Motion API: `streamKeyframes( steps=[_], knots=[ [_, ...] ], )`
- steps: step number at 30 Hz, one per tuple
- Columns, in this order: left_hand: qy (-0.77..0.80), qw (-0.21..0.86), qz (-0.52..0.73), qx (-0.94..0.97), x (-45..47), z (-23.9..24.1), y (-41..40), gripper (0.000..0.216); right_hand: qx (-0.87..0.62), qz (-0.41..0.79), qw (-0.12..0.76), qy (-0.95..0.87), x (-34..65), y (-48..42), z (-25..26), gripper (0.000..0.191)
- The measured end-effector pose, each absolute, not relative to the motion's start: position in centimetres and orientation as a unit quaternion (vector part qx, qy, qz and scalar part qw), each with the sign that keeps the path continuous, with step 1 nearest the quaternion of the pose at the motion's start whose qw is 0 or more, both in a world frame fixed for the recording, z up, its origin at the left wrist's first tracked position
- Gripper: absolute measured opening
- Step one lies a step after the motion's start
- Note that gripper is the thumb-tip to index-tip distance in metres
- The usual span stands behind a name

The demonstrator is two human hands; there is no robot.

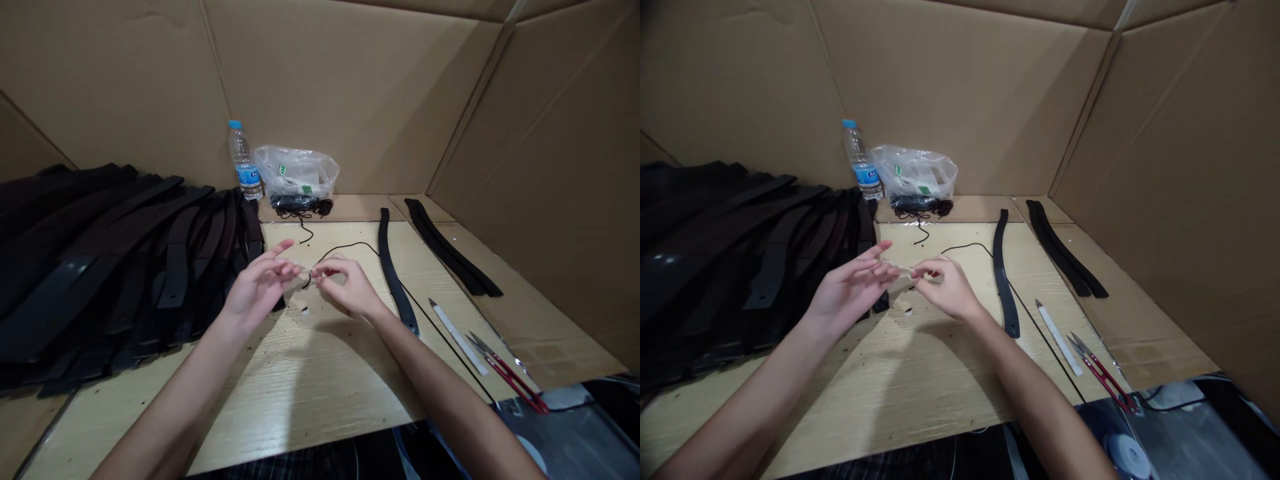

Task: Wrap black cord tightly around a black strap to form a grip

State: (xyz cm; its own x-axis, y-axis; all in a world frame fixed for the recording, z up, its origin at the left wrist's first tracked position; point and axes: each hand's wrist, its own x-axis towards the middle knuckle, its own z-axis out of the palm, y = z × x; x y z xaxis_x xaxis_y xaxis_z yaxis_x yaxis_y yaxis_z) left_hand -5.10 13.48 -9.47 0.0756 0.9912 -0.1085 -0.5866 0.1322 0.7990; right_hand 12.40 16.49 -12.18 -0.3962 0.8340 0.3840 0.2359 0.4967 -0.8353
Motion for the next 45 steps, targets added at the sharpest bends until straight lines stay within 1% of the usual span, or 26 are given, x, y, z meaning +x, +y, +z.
streamKeyframes(
  steps=[3, 5, 9, 12, 17, 21, 24, 27, 29, 32, 35, 38, 41, 45],
  knots=[
    [0.346, 0.666, 0.616, 0.239, -5.1, -9.4, 13.8, 0.037, -0.352, 0.243, 0.364, -0.828, 12.3, 16.4, -12.3, 0.026],
    [0.352, 0.653, 0.623, 0.246, -5.0, -9.4, 13.8, 0.042, -0.352, 0.177, 0.331, -0.857, 12.4, 16.3, -12.2, 0.031],
    [0.372, 0.588, 0.630, 0.346, -4.5, -9.9, 13.7, 0.049, -0.367, 0.064, 0.267, -0.889, 12.0, 15.7, -11.9, 0.034],
    [0.410, 0.521, 0.598, 0.451, -4.3, -10.8, 13.7, 0.049, -0.388, 0.012, 0.240, -0.890, 11.5, 15.1, -11.8, 0.033],
    [0.456, 0.376, 0.538, 0.601, -4.0, -12.0, 13.7, 0.035, -0.414, -0.031, 0.276, -0.867, 11.2, 14.6, -12.2, 0.028],
    [0.461, 0.316, 0.520, 0.646, -3.8, -12.2, 13.5, 0.034, -0.405, -0.035, 0.316, -0.857, 11.1, 14.6, -12.9, 0.025],
    [0.478, 0.274, 0.512, 0.659, -3.6, -12.0, 13.3, 0.032, -0.398, -0.029, 0.367, -0.840, 10.8, 14.5, -13.4, 0.021],
    [0.487, 0.252, 0.508, 0.664, -3.6, -12.0, 13.3, 0.030, -0.390, 0.013, 0.431, -0.814, 10.6, 14.1, -13.4, 0.014],
    [0.481, 0.265, 0.514, 0.659, -3.8, -12.1, 13.4, 0.030, -0.391, 0.077, 0.454, -0.797, 10.5, 14.0, -13.3, 0.010],
    [0.477, 0.308, 0.523, 0.635, -4.0, -12.3, 13.8, 0.029, -0.391, 0.230, 0.453, -0.768, 10.5, 14.1, -13.3, 0.017],
    [0.482, 0.348, 0.519, 0.614, -4.1, -12.5, 14.0, 0.025, -0.386, 0.396, 0.457, -0.697, 10.6, 14.7, -13.4, 0.024],
    [0.479, 0.364, 0.520, 0.606, -4.1, -12.5, 14.1, 0.022, -0.371, 0.510, 0.470, -0.617, 10.6, 15.2, -13.2, 0.029],
    [0.462, 0.387, 0.547, 0.581, -4.3, -12.4, 14.2, 0.022, -0.353, 0.583, 0.465, -0.565, 10.7, 15.5, -12.9, 0.030],
    [0.430, 0.452, 0.563, 0.543, -4.4, -12.2, 14.4, 0.021, -0.339, 0.612, 0.456, -0.550, 10.7, 15.8, -12.7, 0.028]
  ],
)
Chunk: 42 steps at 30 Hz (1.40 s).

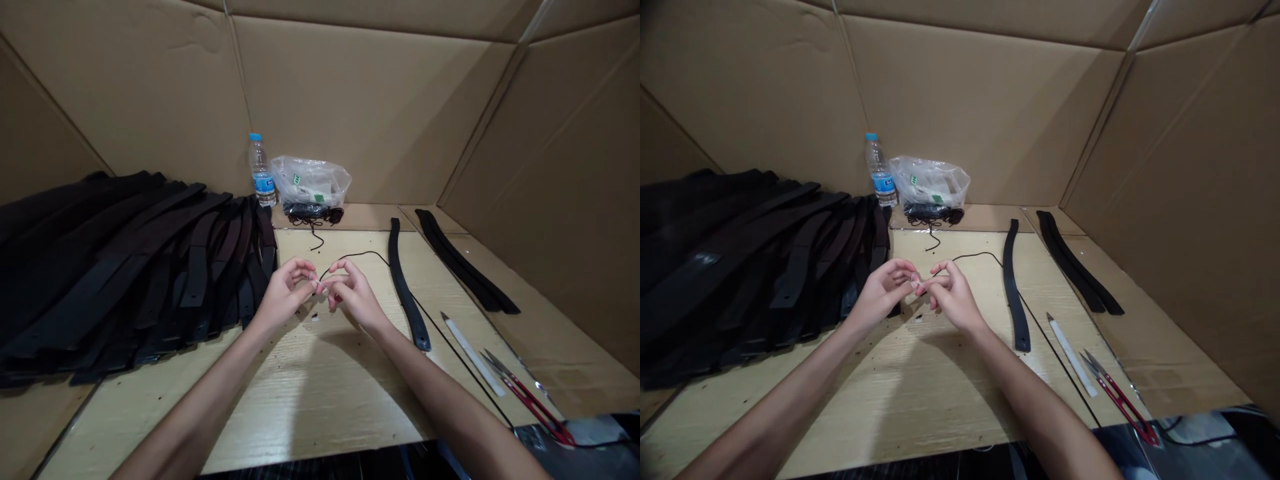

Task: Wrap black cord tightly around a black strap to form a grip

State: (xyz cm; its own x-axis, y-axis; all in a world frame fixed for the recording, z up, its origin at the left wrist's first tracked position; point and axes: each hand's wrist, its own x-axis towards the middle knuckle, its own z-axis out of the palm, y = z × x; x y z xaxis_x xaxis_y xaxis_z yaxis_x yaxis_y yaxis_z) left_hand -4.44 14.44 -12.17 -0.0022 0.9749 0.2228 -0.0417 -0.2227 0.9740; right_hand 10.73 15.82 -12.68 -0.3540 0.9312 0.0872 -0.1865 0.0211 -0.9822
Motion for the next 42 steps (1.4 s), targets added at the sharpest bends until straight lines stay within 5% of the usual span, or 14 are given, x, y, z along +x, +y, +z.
streamKeyframes(
  steps=[12, 17, 22, 29, 42],
  knots=[
    [0.351, 0.624, 0.485, 0.501, -4.0, -11.7, 13.8, 0.032, -0.369, 0.677, 0.410, -0.487, 11.7, 15.7, -11.5, 0.035],
    [0.376, 0.591, 0.509, 0.500, -4.1, -12.1, 14.1, 0.034, -0.398, 0.636, 0.420, -0.510, 10.7, 15.3, -11.6, 0.046],
    [0.393, 0.545, 0.529, 0.518, -4.2, -12.4, 14.2, 0.032, -0.460, 0.506, 0.492, -0.539, 10.5, 15.7, -12.6, 0.027],
    [0.403, 0.537, 0.513, 0.535, -4.3, -11.9, 14.0, 0.031, -0.417, 0.606, 0.392, -0.553, 11.2, 16.2, -12.9, 0.037],
    [0.440, 0.582, 0.533, 0.429, -4.2, -12.1, 14.0, 0.045, -0.411, 0.566, 0.410, -0.585, 11.1, 16.4, -13.0, 0.020]
  ],
)
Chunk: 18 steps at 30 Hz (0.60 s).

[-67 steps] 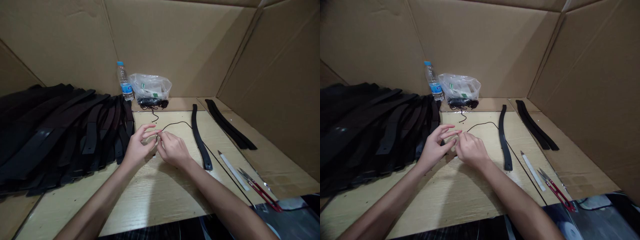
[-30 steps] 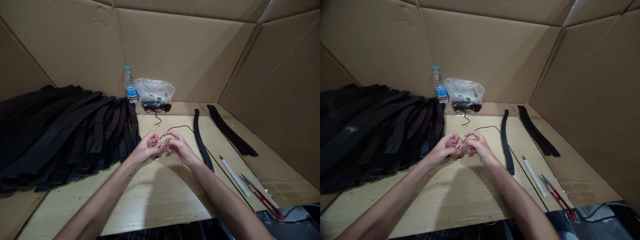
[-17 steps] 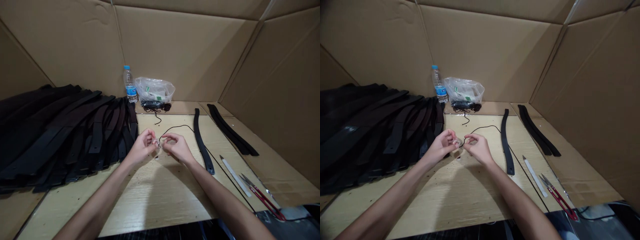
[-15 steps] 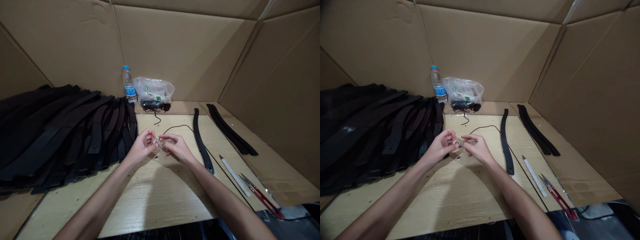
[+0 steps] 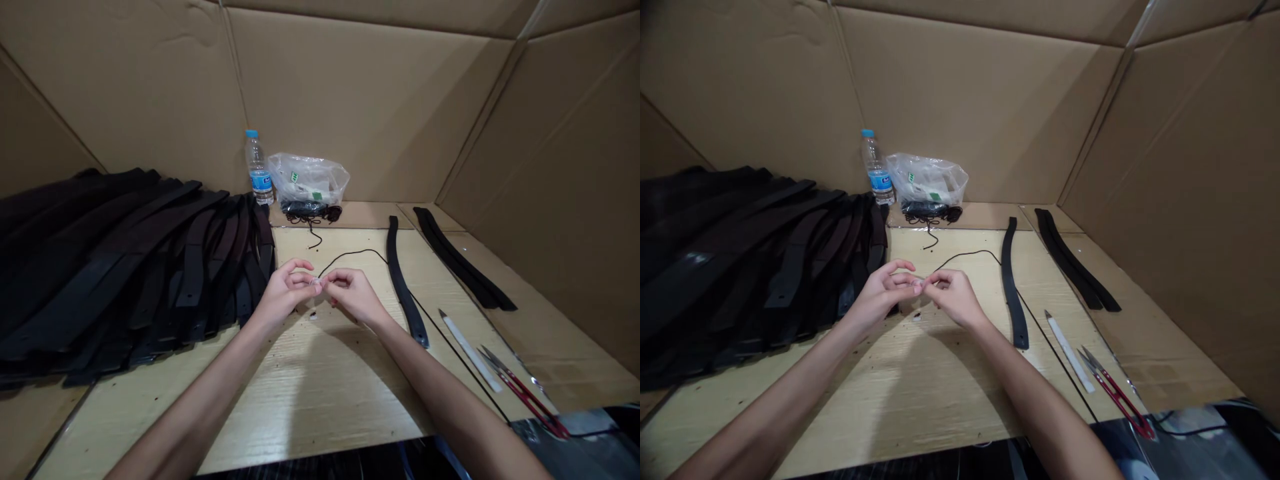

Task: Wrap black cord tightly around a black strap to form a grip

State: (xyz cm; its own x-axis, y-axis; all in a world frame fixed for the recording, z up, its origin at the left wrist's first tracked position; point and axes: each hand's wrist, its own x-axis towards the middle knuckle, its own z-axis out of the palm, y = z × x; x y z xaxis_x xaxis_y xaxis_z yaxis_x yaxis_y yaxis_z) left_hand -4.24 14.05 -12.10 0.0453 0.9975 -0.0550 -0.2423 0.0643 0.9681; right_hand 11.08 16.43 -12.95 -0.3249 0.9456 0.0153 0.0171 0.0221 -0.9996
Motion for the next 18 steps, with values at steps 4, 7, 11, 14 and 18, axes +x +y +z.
streamKeyframes(
  steps=[4, 7, 11, 14, 18],
  knots=[
    [0.464, 0.540, 0.564, 0.418, -3.8, -12.1, 13.8, 0.045, -0.411, 0.562, 0.413, -0.588, 10.9, 16.4, -13.0, 0.019],
    [0.480, 0.499, 0.581, 0.427, -3.8, -12.1, 13.9, 0.040, -0.407, 0.563, 0.415, -0.588, 10.9, 16.4, -13.1, 0.017],
    [0.507, 0.413, 0.610, 0.448, -4.5, -12.1, 14.4, 0.031, -0.412, 0.558, 0.427, -0.581, 11.3, 16.7, -13.1, 0.018],
    [0.502, 0.422, 0.603, 0.454, -4.8, -12.0, 14.4, 0.027, -0.418, 0.550, 0.444, -0.571, 11.9, 17.0, -13.0, 0.023],
    [0.469, 0.479, 0.579, 0.463, -4.5, -11.5, 14.0, 0.033, -0.419, 0.548, 0.446, -0.570, 12.2, 17.0, -12.5, 0.026]
  ],
)
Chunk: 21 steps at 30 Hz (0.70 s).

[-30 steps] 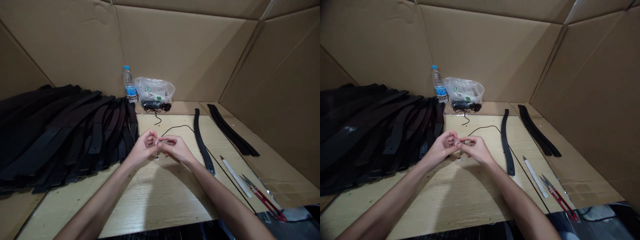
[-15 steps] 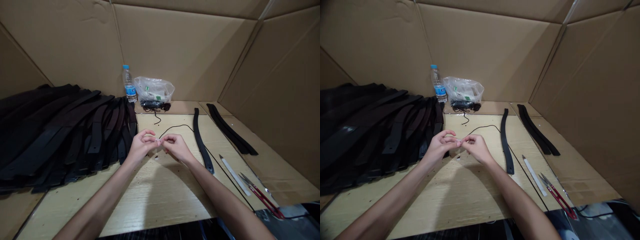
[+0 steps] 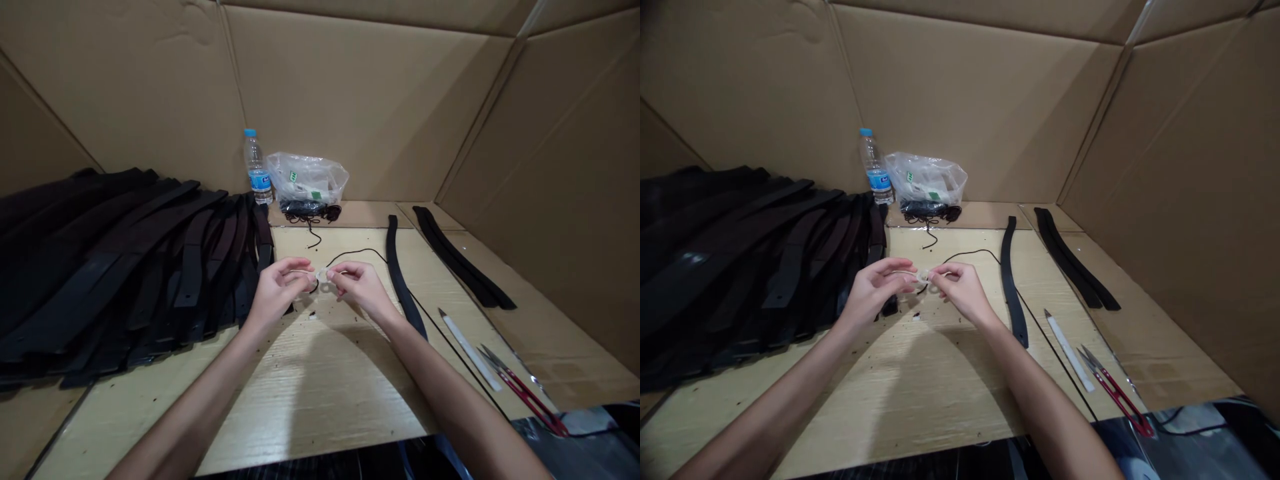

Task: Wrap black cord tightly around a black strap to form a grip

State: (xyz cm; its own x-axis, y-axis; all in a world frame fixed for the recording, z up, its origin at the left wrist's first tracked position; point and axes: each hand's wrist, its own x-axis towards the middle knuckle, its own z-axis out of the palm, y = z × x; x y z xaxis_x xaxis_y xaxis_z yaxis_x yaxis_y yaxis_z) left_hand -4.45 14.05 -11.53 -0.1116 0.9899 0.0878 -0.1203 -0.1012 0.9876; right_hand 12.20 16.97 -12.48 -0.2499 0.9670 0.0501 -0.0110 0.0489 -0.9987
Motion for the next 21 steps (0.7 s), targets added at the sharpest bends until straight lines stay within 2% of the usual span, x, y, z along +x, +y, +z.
streamKeyframes(
  steps=[3, 15, 21],
  knots=[
    [0.463, 0.503, 0.563, 0.464, -4.19, -11.40, 13.82, 0.039, -0.399, 0.557, 0.446, -0.576, 12.01, 16.71, -12.30, 0.025],
    [0.460, 0.504, 0.561, 0.467, -4.39, -11.92, 14.00, 0.037, -0.381, 0.621, 0.394, -0.560, 12.11, 16.74, -12.87, 0.021],
    [0.455, 0.524, 0.569, 0.441, -4.20, -11.99, 14.04, 0.038, -0.388, 0.635, 0.411, -0.527, 12.01, 16.82, -12.81, 0.019]
  ],
)
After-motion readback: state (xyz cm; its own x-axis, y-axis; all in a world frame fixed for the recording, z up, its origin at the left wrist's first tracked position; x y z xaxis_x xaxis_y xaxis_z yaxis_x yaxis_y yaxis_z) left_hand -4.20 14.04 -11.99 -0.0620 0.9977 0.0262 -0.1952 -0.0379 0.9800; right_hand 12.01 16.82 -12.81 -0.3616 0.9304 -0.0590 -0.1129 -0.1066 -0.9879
